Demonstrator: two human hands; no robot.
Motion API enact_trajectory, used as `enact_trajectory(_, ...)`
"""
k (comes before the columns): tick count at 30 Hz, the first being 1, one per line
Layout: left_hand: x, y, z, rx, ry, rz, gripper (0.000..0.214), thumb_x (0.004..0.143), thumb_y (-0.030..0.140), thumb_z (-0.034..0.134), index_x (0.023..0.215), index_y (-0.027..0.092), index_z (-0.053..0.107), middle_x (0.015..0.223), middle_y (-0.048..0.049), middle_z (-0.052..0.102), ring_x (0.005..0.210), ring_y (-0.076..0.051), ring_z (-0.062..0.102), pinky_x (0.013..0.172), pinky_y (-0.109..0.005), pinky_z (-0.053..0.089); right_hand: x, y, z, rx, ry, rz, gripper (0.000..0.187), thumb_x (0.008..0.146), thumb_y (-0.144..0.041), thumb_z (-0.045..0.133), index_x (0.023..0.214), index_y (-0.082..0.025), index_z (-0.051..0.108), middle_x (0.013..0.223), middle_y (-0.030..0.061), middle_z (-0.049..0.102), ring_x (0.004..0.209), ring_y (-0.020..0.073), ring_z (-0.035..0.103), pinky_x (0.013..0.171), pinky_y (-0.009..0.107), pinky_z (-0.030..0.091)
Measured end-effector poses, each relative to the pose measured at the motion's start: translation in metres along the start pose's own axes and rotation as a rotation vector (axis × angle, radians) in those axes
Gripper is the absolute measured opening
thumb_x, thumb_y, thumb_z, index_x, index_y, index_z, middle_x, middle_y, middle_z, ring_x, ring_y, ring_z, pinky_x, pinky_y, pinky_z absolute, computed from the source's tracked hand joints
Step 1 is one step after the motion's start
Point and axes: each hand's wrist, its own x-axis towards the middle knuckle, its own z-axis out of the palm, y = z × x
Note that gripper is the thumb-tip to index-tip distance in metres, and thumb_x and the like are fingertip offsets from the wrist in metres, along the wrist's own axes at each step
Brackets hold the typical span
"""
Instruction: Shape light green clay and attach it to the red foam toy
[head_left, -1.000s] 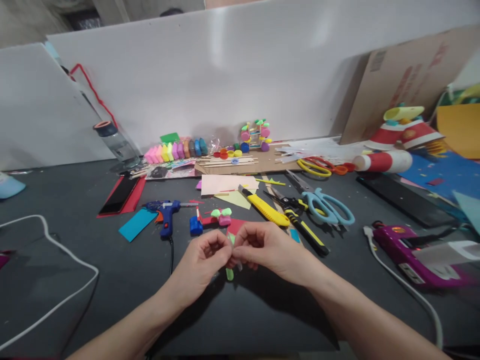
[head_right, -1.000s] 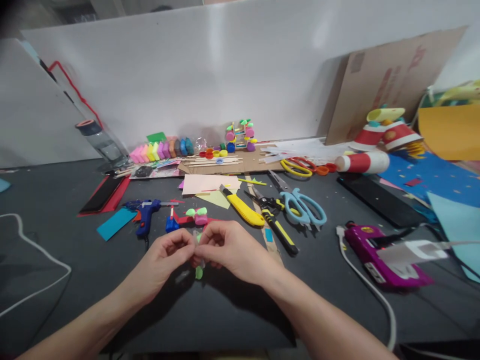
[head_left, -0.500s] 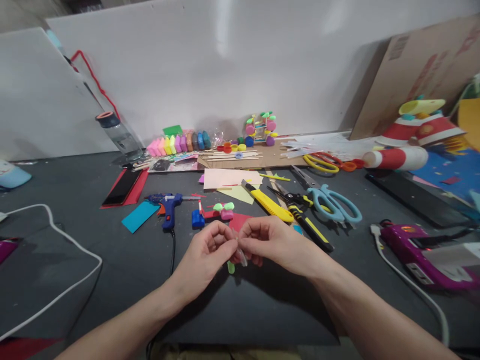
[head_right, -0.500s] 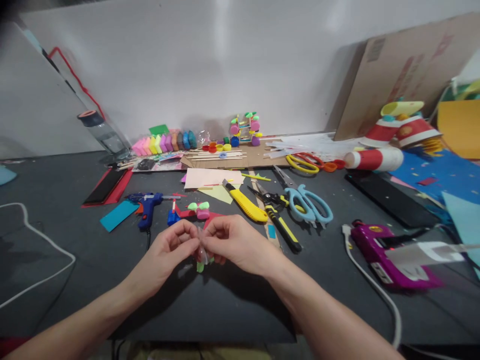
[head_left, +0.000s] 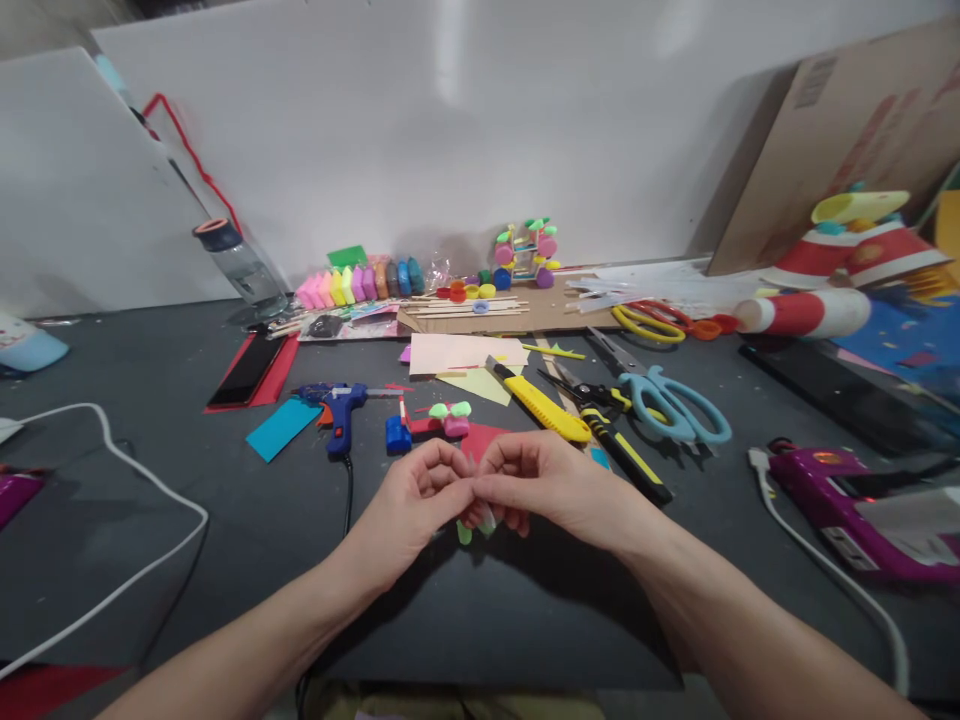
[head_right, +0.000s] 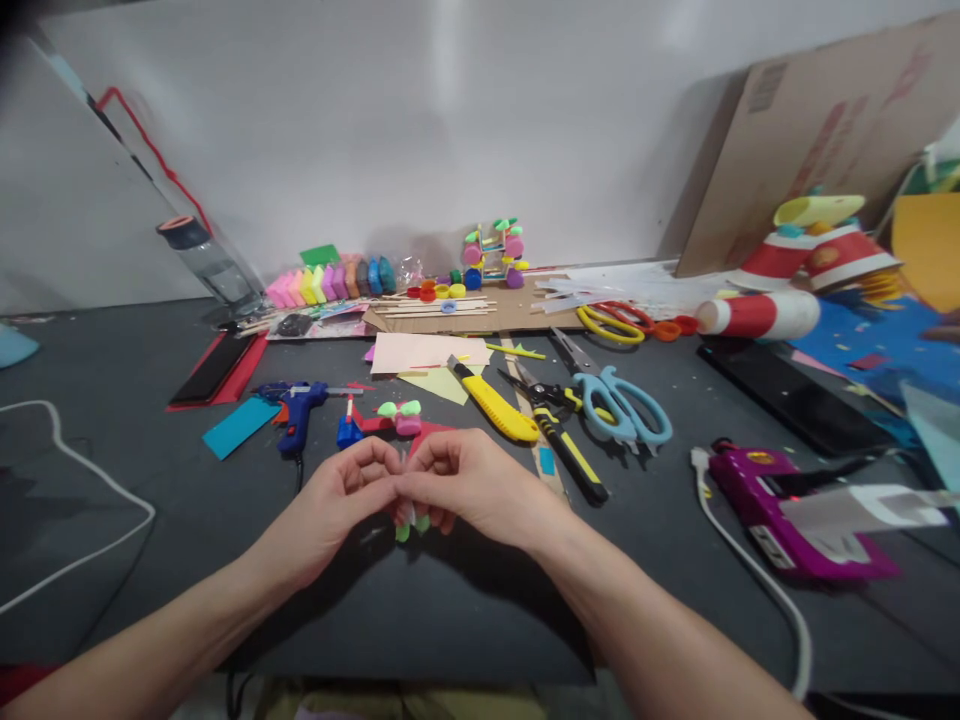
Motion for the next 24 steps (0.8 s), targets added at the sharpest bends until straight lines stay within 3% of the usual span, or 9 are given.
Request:
enact_trajectory(6,0.0,0.005,0.0,0.058,-0.001,-0.025,0.03,0.079,0.032,0.081,0.087,0.016,0.056,0.069,0.0011,0.07,0.064,-0.01,0.065,0.067,-0.023,0.048,-0.001,0.0,-0.001,-0.026,0.016,0.022,0.031,0.078,-0.047,0.072,0.074,-0.018,0.06,0.066,-0.0001,0.066,0.054,0.0087,0.054,0.047,0.019,0.044)
enact_trajectory(12,0.0,0.008,0.005,0.07,-0.002,-0.022,0.037,0.081,0.045,0.077,0.083,0.018,0.053,0.066,0.0015,0.067,0.063,-0.01,0.063,0.066,-0.023,0.049,-0.001,-0.001,-0.001,-0.05,0.026,0.026,0.019,0.076,-0.037,0.067,0.075,-0.02,0.059,0.066,-0.0018,0.066,0.054,0.0084,0.054,0.046,0.018,0.042)
enact_trajectory(17,0.001,0.011,0.006,0.128,-0.011,-0.05,0.039,0.083,0.051,0.071,0.079,0.018,0.053,0.069,-0.001,0.066,0.062,-0.012,0.061,0.064,-0.025,0.052,-0.002,-0.002,0.0,-0.065,0.043,0.001,0.021,0.078,-0.039,0.066,0.075,-0.02,0.058,0.067,-0.002,0.065,0.056,0.0085,0.053,0.047,0.018,0.042)
enact_trajectory(24,0.002,0.015,0.008,0.327,-0.058,-0.039,0.026,0.084,0.04,0.064,0.076,0.018,0.056,0.071,0.0004,0.058,0.062,-0.013,0.055,0.056,-0.026,0.052,-0.005,-0.003,-0.001,-0.13,0.092,-0.012,0.018,0.076,-0.036,0.065,0.074,-0.02,0.056,0.063,-0.0032,0.061,0.052,0.0084,0.048,0.047,0.019,0.039)
